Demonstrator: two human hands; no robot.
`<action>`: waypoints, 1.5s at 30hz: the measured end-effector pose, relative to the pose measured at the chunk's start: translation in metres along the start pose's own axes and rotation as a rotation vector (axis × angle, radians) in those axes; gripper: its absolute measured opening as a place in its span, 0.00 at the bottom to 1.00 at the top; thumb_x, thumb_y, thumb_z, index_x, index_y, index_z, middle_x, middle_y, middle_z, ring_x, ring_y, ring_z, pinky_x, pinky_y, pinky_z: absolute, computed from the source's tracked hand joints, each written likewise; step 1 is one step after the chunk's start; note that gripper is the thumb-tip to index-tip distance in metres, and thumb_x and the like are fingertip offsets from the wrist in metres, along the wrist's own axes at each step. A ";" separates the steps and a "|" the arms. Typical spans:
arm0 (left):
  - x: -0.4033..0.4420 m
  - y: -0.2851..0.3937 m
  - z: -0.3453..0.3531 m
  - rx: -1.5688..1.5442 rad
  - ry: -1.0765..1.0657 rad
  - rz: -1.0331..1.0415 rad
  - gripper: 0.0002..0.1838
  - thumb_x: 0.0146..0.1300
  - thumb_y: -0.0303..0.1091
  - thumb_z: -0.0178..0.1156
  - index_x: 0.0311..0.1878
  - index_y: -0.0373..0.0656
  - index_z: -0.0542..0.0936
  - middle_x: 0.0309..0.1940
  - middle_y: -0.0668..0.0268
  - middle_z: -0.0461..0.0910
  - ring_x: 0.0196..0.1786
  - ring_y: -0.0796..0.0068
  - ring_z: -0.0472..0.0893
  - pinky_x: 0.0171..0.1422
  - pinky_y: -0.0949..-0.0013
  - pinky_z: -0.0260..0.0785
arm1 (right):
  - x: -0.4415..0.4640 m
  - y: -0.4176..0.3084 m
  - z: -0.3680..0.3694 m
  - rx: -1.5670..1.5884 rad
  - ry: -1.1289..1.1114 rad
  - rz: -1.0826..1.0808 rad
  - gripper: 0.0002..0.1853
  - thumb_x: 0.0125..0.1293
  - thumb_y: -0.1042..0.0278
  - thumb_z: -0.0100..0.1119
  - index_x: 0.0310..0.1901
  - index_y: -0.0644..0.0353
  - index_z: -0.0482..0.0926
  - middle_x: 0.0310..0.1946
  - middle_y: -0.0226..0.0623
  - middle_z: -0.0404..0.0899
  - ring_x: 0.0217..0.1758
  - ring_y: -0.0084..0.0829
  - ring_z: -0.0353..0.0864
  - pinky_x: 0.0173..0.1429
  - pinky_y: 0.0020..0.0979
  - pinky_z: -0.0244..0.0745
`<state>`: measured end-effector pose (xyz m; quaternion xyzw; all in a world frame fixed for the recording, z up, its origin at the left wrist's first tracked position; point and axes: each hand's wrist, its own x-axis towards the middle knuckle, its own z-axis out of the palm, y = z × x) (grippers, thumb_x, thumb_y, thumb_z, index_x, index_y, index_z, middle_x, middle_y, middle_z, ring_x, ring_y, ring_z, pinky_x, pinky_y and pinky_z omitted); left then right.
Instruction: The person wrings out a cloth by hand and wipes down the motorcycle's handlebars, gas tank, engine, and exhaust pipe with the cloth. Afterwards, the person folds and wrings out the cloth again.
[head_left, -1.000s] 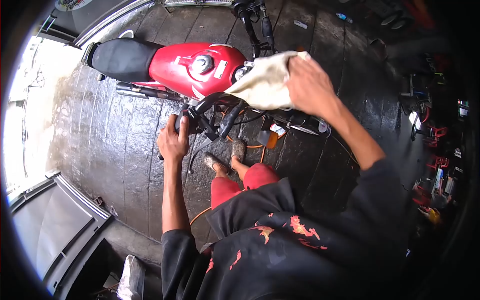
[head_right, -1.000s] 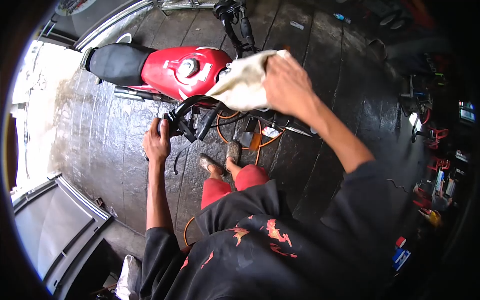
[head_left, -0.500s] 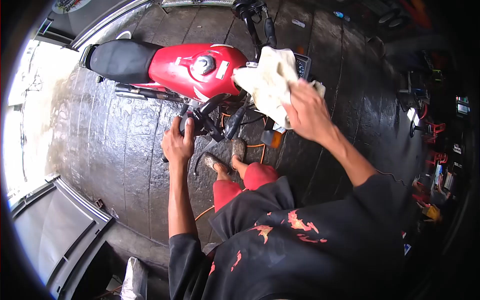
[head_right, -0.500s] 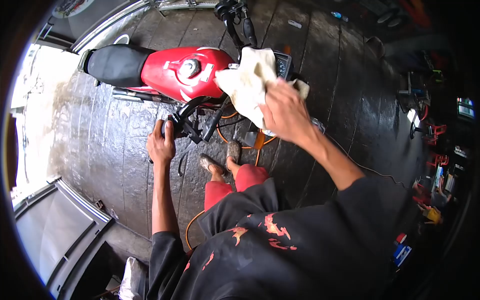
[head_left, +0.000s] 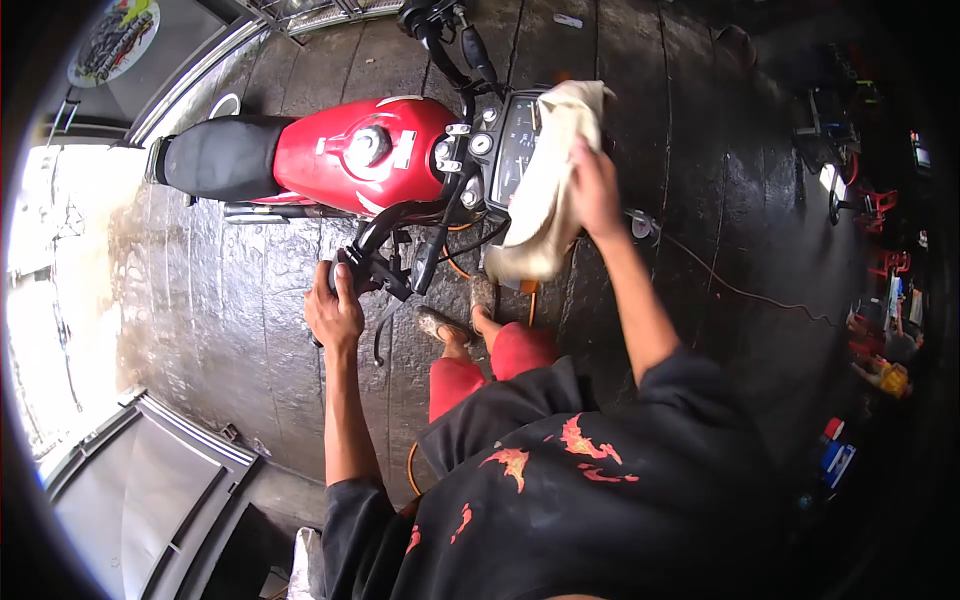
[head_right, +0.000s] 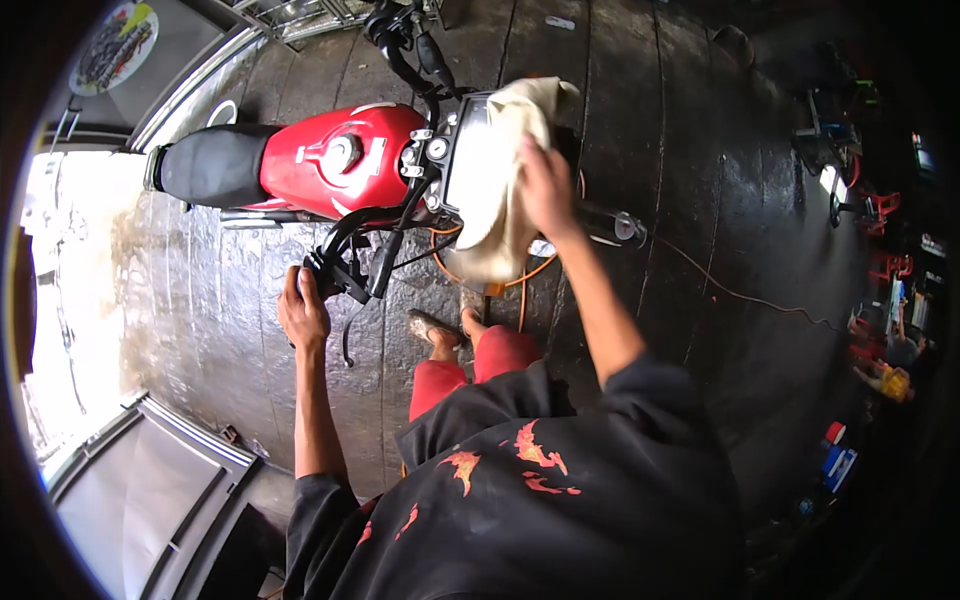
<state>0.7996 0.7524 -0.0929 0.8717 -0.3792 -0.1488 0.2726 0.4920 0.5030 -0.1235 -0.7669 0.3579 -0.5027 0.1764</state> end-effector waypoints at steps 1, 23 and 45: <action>-0.001 0.000 0.000 -0.034 -0.013 -0.011 0.25 0.76 0.56 0.47 0.40 0.42 0.79 0.28 0.50 0.84 0.35 0.37 0.82 0.41 0.44 0.69 | 0.013 0.006 0.015 0.149 0.019 0.250 0.20 0.80 0.55 0.50 0.48 0.66 0.84 0.37 0.38 0.83 0.43 0.27 0.79 0.46 0.34 0.72; 0.001 -0.001 -0.009 0.031 -0.091 -0.071 0.28 0.75 0.62 0.44 0.46 0.46 0.80 0.30 0.43 0.83 0.38 0.36 0.83 0.45 0.43 0.70 | 0.064 -0.108 -0.011 -0.137 -0.518 -0.158 0.19 0.71 0.75 0.56 0.60 0.77 0.77 0.65 0.62 0.74 0.73 0.54 0.72 0.76 0.48 0.65; -0.054 -0.101 -0.005 -0.720 0.023 -0.283 0.33 0.81 0.55 0.43 0.34 0.34 0.84 0.17 0.57 0.77 0.21 0.66 0.77 0.32 0.60 0.68 | 0.084 -0.180 0.200 0.157 -1.268 0.510 0.23 0.75 0.53 0.50 0.34 0.62 0.86 0.26 0.38 0.86 0.30 0.27 0.84 0.39 0.33 0.78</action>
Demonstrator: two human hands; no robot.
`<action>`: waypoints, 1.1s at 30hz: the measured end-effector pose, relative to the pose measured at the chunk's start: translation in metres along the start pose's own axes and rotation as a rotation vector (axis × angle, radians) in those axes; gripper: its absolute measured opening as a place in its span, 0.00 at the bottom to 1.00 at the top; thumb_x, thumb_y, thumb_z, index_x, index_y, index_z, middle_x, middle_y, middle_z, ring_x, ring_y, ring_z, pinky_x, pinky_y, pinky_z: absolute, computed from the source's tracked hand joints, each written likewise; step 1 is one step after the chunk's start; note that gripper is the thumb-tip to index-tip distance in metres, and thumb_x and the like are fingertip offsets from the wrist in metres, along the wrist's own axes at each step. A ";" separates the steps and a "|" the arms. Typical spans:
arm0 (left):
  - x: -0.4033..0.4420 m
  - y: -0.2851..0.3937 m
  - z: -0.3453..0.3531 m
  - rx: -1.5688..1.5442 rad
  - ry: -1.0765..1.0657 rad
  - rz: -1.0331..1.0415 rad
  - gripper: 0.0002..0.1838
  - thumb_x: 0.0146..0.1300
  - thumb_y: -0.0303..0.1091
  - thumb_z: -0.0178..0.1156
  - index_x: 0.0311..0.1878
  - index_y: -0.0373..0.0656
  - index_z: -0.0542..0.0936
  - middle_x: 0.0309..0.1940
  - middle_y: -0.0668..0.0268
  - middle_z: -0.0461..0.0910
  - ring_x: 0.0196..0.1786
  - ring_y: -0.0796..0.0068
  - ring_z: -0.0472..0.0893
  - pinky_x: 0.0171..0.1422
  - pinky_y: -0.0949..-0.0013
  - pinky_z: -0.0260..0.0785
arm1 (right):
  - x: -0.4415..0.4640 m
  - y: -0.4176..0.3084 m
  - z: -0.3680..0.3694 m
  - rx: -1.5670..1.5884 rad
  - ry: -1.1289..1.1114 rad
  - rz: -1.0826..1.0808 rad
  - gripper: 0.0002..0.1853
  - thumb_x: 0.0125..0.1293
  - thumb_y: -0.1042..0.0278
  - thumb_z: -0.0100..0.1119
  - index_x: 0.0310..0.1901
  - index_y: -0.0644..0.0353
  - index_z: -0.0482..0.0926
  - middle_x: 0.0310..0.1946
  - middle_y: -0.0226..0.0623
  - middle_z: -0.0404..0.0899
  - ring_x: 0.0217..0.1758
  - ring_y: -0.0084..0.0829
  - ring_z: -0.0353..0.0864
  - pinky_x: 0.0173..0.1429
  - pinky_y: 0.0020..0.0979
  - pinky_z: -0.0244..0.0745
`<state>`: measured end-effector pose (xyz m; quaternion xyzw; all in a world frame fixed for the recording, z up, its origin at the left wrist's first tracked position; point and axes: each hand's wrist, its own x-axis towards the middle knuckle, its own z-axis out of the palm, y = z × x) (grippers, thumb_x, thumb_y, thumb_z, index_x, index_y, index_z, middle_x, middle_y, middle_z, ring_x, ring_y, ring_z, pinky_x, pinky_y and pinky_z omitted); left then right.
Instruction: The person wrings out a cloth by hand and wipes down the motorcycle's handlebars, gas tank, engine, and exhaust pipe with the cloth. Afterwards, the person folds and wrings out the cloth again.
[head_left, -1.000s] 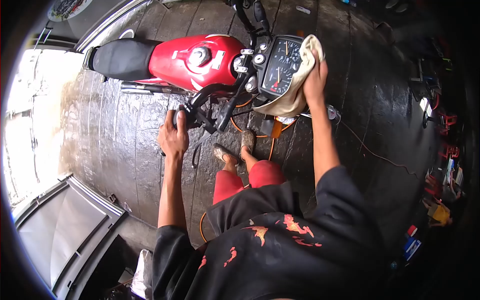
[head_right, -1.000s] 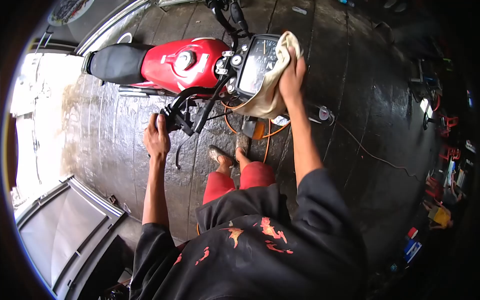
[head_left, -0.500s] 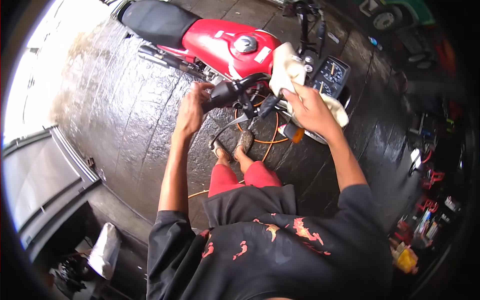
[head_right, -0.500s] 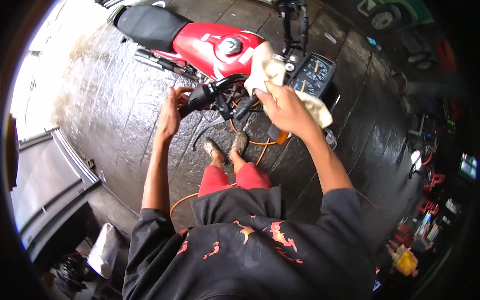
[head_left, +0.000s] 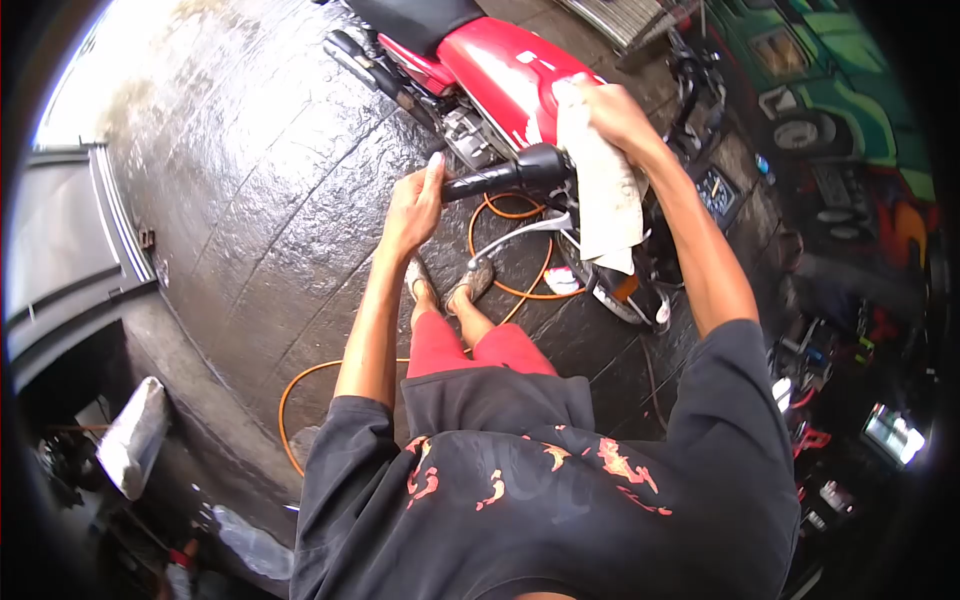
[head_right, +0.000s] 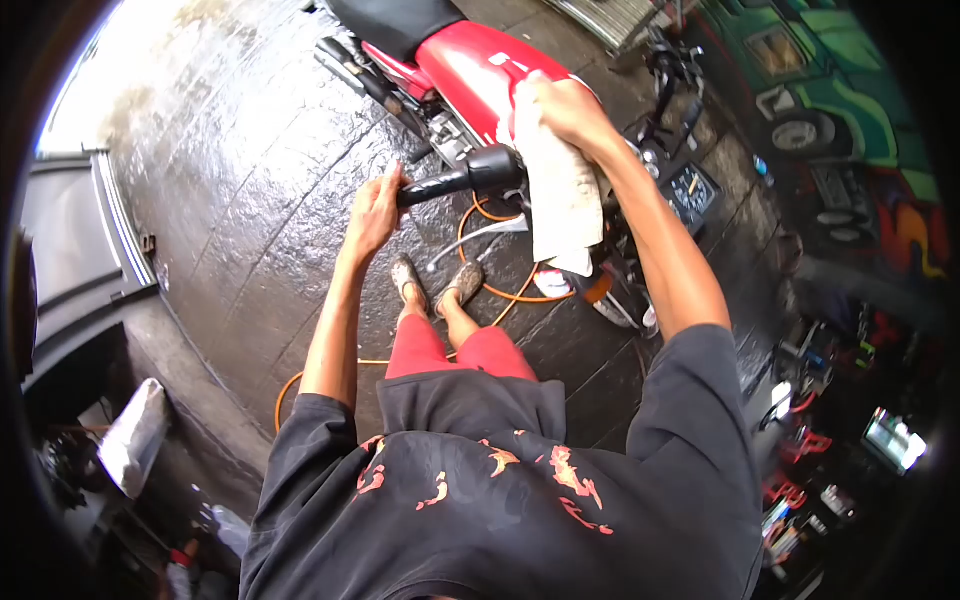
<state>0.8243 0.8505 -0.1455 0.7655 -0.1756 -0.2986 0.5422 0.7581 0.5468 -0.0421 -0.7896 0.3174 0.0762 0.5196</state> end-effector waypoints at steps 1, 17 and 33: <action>-0.003 -0.002 -0.008 -0.180 -0.058 -0.103 0.35 0.81 0.60 0.39 0.44 0.37 0.85 0.27 0.62 0.82 0.28 0.74 0.80 0.34 0.68 0.72 | -0.008 -0.016 0.003 0.250 0.062 -0.151 0.20 0.77 0.57 0.50 0.37 0.61 0.87 0.26 0.34 0.85 0.29 0.25 0.84 0.39 0.31 0.78; -0.122 -0.156 -0.023 -0.846 0.270 -0.450 0.36 0.78 0.66 0.37 0.56 0.40 0.79 0.46 0.58 0.84 0.43 0.70 0.84 0.46 0.65 0.78 | 0.036 -0.068 0.162 -0.969 -0.645 -0.175 0.41 0.79 0.34 0.31 0.54 0.70 0.82 0.51 0.61 0.83 0.59 0.55 0.83 0.64 0.47 0.75; -0.153 -0.176 -0.024 -0.739 0.306 -0.607 0.16 0.74 0.46 0.58 0.51 0.42 0.81 0.41 0.63 0.86 0.38 0.75 0.86 0.39 0.72 0.78 | 0.033 -0.050 0.199 -0.697 -0.342 -0.234 0.29 0.75 0.49 0.48 0.45 0.75 0.84 0.39 0.66 0.84 0.47 0.55 0.87 0.53 0.47 0.80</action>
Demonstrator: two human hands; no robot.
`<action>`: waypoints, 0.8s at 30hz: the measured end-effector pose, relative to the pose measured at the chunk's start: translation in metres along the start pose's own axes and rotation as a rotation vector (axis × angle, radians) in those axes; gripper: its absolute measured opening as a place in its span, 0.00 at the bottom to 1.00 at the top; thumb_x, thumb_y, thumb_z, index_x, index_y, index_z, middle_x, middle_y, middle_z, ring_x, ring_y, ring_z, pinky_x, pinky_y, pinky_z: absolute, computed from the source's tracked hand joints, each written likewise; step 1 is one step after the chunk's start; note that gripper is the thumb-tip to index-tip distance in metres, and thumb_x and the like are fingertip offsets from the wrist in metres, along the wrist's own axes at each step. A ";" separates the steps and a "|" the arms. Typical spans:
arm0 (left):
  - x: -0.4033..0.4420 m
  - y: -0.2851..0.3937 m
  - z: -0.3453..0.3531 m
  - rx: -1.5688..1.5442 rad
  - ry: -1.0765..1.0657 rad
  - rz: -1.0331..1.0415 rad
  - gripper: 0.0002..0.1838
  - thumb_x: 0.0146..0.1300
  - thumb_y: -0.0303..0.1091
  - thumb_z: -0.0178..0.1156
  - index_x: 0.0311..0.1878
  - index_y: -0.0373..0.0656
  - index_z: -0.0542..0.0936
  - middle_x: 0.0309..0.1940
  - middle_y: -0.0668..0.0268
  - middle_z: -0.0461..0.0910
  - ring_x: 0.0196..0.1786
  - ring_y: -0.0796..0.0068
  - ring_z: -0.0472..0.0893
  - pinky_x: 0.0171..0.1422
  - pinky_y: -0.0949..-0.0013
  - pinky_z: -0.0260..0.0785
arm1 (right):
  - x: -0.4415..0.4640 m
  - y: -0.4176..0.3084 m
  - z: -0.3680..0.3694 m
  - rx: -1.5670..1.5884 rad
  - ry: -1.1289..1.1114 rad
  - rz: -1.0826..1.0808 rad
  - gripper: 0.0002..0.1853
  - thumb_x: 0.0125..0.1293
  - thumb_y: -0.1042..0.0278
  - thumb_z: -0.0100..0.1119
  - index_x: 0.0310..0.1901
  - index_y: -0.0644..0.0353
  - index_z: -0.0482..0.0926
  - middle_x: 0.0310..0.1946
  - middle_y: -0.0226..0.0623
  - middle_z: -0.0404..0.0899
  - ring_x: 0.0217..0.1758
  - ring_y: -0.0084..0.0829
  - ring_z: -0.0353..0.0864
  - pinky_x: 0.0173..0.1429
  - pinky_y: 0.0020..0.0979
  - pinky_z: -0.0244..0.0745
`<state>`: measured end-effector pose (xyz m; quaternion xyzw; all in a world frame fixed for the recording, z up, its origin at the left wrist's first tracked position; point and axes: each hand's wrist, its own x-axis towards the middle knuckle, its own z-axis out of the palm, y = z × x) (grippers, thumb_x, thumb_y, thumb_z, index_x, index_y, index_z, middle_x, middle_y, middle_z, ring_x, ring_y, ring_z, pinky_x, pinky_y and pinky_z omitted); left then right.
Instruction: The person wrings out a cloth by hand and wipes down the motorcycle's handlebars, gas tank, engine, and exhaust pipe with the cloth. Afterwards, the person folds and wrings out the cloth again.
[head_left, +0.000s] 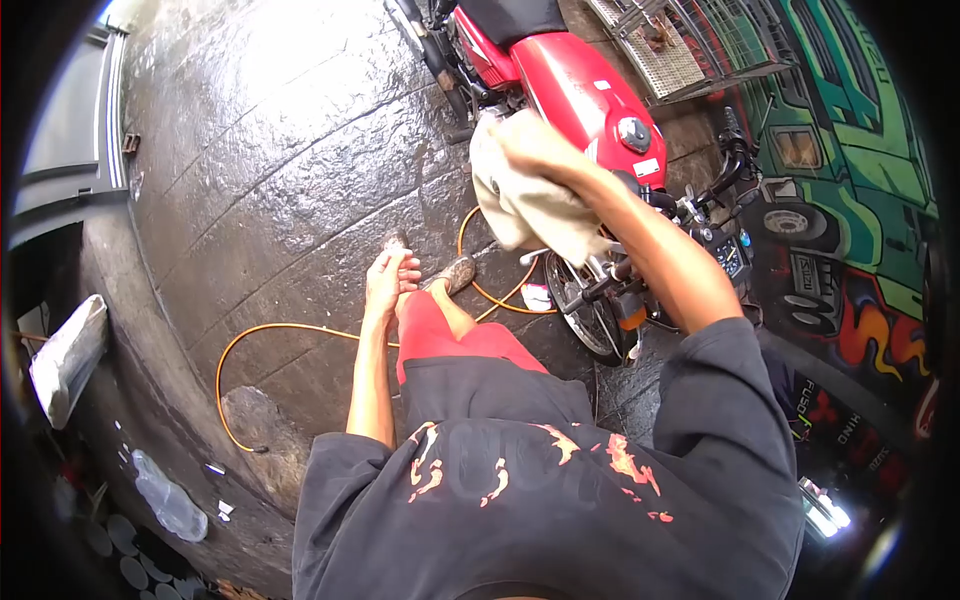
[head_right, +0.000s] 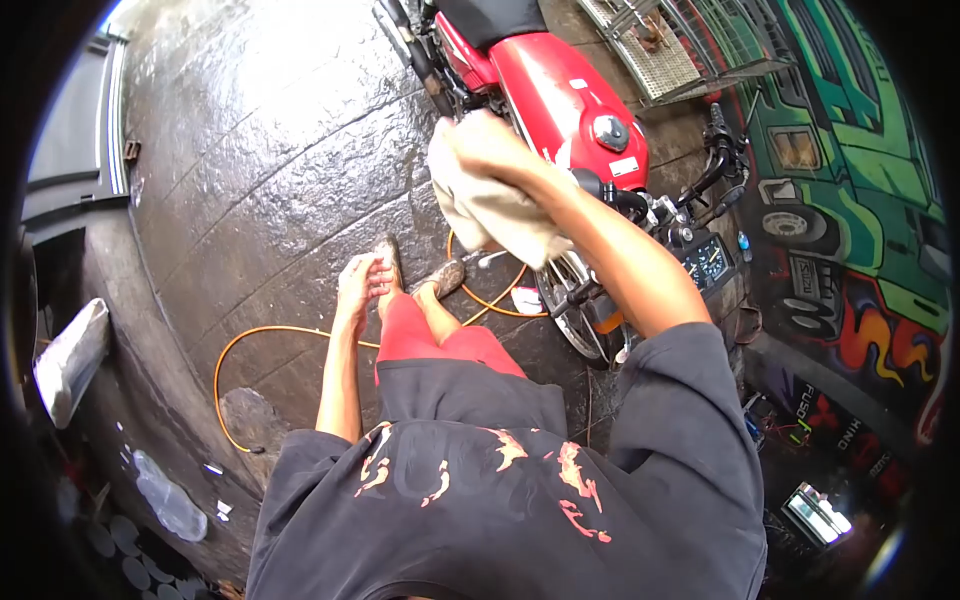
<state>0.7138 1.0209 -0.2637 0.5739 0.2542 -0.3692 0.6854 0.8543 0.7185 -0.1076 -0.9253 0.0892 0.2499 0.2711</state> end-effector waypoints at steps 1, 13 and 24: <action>0.000 0.002 0.001 -0.016 0.006 0.010 0.17 0.74 0.46 0.58 0.51 0.43 0.81 0.41 0.63 0.86 0.38 0.75 0.86 0.39 0.72 0.78 | -0.010 -0.007 -0.021 0.247 0.061 0.065 0.28 0.77 0.49 0.49 0.41 0.73 0.85 0.35 0.55 0.87 0.41 0.42 0.89 0.46 0.40 0.83; -0.005 0.024 0.017 0.127 -0.013 0.008 0.17 0.73 0.46 0.58 0.52 0.43 0.82 0.41 0.62 0.85 0.40 0.73 0.85 0.42 0.70 0.77 | -0.046 -0.017 0.028 -0.209 -0.021 -0.330 0.14 0.71 0.55 0.55 0.40 0.55 0.86 0.33 0.48 0.86 0.33 0.50 0.87 0.41 0.48 0.82; -0.114 0.142 0.075 -0.298 -0.455 0.614 0.40 0.73 0.62 0.51 0.75 0.40 0.63 0.63 0.55 0.76 0.67 0.59 0.75 0.67 0.48 0.72 | -0.177 -0.080 0.007 0.676 0.449 -0.792 0.20 0.71 0.52 0.57 0.48 0.65 0.80 0.44 0.47 0.79 0.48 0.50 0.78 0.56 0.47 0.72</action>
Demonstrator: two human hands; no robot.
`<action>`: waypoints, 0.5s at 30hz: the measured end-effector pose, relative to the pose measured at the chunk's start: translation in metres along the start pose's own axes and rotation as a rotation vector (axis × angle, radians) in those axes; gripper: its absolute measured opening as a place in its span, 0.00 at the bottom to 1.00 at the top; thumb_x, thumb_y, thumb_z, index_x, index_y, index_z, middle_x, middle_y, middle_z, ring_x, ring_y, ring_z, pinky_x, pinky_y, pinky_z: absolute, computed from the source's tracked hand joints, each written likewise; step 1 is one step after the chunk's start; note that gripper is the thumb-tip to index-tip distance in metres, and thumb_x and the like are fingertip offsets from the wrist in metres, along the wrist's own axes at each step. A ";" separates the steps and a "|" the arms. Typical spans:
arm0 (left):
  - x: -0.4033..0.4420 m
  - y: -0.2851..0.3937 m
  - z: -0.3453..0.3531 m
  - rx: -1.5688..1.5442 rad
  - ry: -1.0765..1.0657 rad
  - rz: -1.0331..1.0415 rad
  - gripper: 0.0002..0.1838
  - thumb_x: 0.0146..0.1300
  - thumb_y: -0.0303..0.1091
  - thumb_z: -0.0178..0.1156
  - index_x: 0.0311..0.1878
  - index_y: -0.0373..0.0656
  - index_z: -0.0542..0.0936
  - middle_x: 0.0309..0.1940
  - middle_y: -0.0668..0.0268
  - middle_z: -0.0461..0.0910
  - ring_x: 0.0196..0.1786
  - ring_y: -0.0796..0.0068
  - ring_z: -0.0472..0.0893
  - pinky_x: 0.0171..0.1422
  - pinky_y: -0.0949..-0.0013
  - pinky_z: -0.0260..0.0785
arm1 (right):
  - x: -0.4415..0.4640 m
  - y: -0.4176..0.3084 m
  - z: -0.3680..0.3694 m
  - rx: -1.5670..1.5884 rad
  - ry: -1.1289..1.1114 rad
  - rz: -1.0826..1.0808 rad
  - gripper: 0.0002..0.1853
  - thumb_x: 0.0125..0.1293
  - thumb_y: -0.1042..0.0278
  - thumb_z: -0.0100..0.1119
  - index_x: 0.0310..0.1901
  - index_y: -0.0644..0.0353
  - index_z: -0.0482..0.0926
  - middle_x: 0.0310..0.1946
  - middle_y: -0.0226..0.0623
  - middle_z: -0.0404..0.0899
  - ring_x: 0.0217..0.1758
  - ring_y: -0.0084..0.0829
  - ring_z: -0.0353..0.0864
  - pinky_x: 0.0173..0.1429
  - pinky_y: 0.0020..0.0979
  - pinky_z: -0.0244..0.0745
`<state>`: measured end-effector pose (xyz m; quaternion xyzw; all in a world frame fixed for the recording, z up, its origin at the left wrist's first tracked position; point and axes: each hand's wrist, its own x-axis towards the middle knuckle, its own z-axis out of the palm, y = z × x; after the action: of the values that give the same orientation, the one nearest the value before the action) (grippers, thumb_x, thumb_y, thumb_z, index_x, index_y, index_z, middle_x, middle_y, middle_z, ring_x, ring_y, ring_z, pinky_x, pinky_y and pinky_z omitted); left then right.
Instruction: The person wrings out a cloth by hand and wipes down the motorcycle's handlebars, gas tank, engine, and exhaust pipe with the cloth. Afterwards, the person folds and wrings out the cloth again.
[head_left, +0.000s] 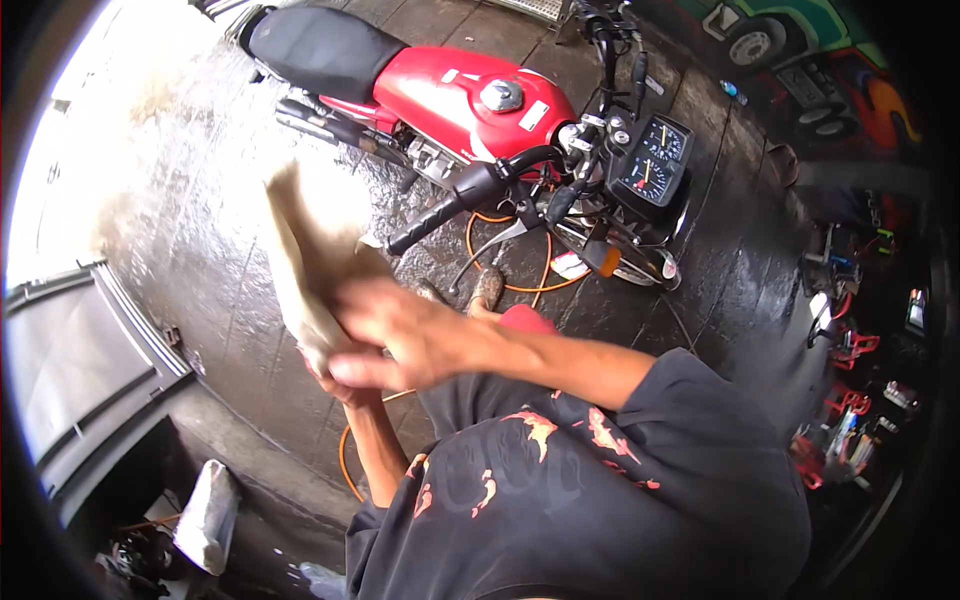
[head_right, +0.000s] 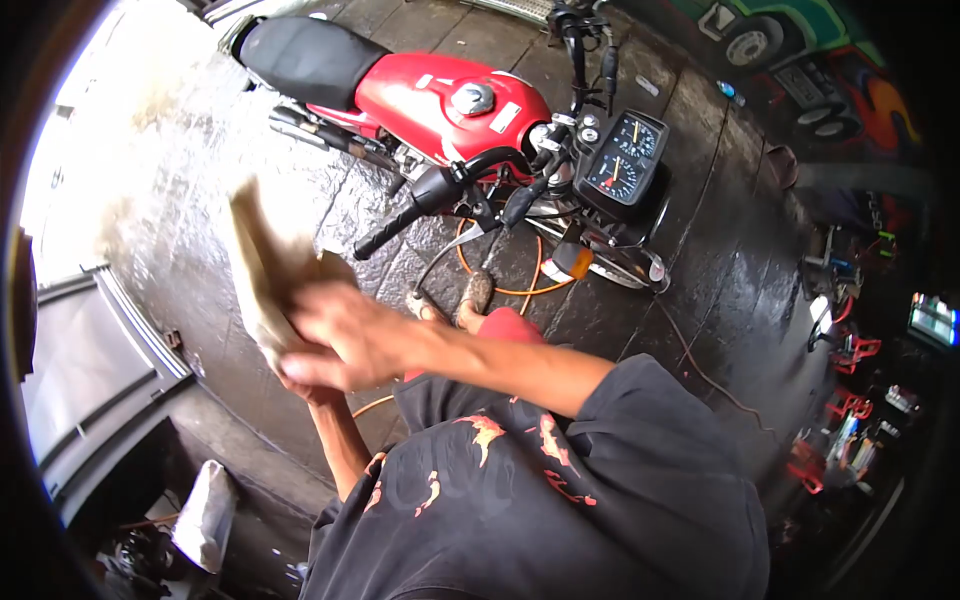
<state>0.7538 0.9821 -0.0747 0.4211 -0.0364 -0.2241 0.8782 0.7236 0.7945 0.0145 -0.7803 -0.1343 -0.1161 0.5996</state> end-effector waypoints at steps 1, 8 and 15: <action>0.000 0.000 0.015 0.015 0.079 -0.087 0.37 0.72 0.57 0.54 0.73 0.39 0.64 0.61 0.55 0.77 0.63 0.61 0.78 0.64 0.51 0.74 | -0.023 -0.012 0.008 -0.168 0.143 -0.014 0.20 0.69 0.52 0.61 0.48 0.64 0.82 0.45 0.48 0.79 0.50 0.49 0.79 0.59 0.45 0.73; 0.005 -0.019 0.150 0.930 -0.276 0.175 0.14 0.75 0.32 0.54 0.53 0.31 0.78 0.37 0.53 0.82 0.33 0.62 0.83 0.38 0.63 0.73 | -0.129 -0.058 -0.036 0.814 0.661 0.565 0.18 0.72 0.64 0.63 0.54 0.69 0.76 0.51 0.38 0.82 0.54 0.24 0.79 0.60 0.31 0.74; -0.001 -0.021 0.226 1.068 -1.064 0.069 0.34 0.64 0.39 0.66 0.71 0.36 0.69 0.70 0.38 0.62 0.74 0.39 0.64 0.75 0.46 0.57 | -0.155 -0.050 -0.084 0.521 1.232 0.486 0.21 0.71 0.68 0.64 0.62 0.64 0.71 0.52 0.34 0.80 0.51 0.21 0.79 0.55 0.25 0.76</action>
<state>0.6885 0.8071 0.0548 0.6231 -0.5725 -0.3214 0.4252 0.5588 0.7143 0.0284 -0.4117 0.3835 -0.3634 0.7425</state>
